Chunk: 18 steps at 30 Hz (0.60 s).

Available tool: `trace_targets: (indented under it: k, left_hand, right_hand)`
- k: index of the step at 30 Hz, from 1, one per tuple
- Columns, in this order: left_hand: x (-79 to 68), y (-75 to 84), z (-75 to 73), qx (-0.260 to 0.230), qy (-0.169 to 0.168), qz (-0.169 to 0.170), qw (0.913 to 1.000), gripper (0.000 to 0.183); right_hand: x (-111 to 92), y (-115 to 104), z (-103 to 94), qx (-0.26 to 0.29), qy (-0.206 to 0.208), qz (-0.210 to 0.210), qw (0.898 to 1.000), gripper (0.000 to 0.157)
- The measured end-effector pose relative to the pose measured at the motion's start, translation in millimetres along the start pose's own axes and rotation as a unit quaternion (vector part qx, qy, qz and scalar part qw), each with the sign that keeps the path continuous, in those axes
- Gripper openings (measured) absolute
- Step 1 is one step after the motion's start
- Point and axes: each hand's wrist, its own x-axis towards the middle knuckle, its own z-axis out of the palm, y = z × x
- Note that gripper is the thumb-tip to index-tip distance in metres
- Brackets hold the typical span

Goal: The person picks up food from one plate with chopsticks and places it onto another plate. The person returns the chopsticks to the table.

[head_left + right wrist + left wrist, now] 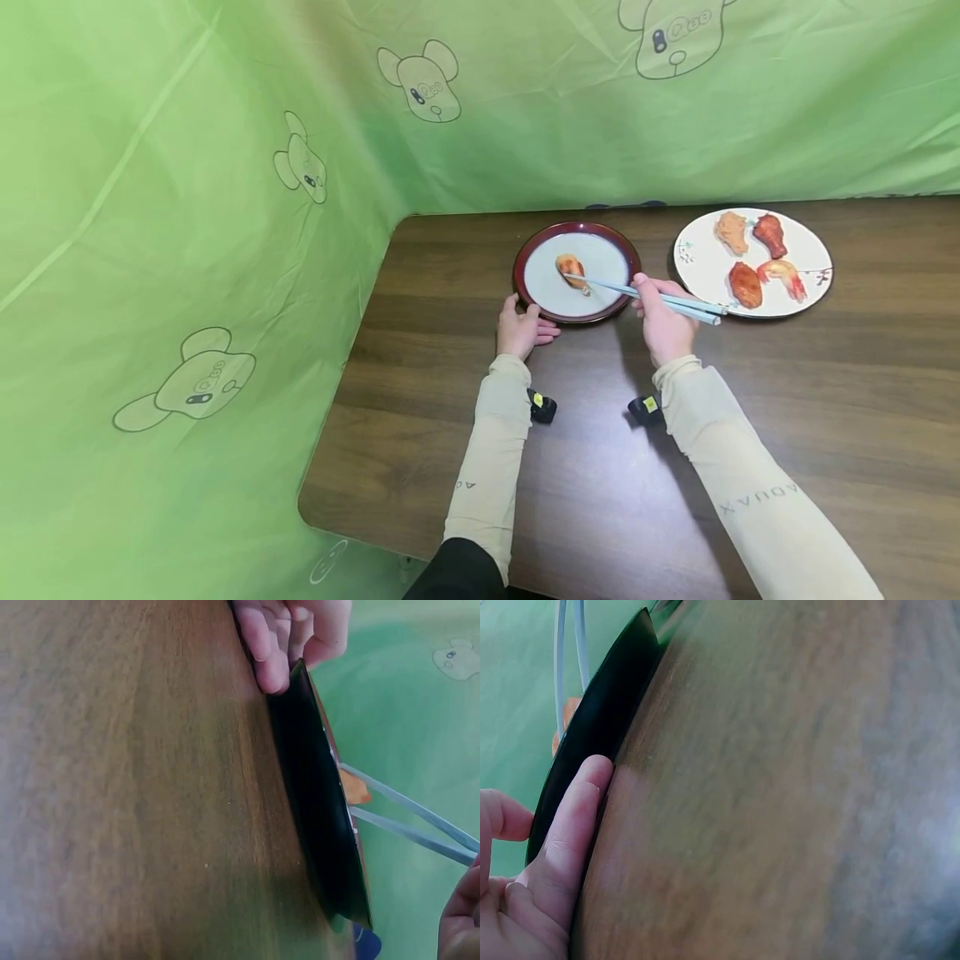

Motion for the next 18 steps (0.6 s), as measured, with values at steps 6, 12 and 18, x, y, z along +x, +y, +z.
trace_targets:
  k: [6, 12, 18]
  left_hand:
    - [0.0, 0.0, -0.2, 0.000, 0.003, 0.004, 1.0000, 0.054]
    - [-0.9, 0.4, -1.0, 0.004, 0.002, 0.002, 1.0000, 0.056]
    - [-1.4, -0.3, 0.0, 0.007, 0.002, 0.003, 1.0000, 0.056]
  right_hand:
    - [5.8, 3.6, 6.6, 0.039, -0.005, -0.013, 0.999, 0.012]
    - [9.0, 5.4, 9.9, 0.105, 0.010, 0.006, 0.994, 0.005]
    - [9.4, 6.3, 8.0, 0.135, 0.022, 0.019, 0.990, 0.004]
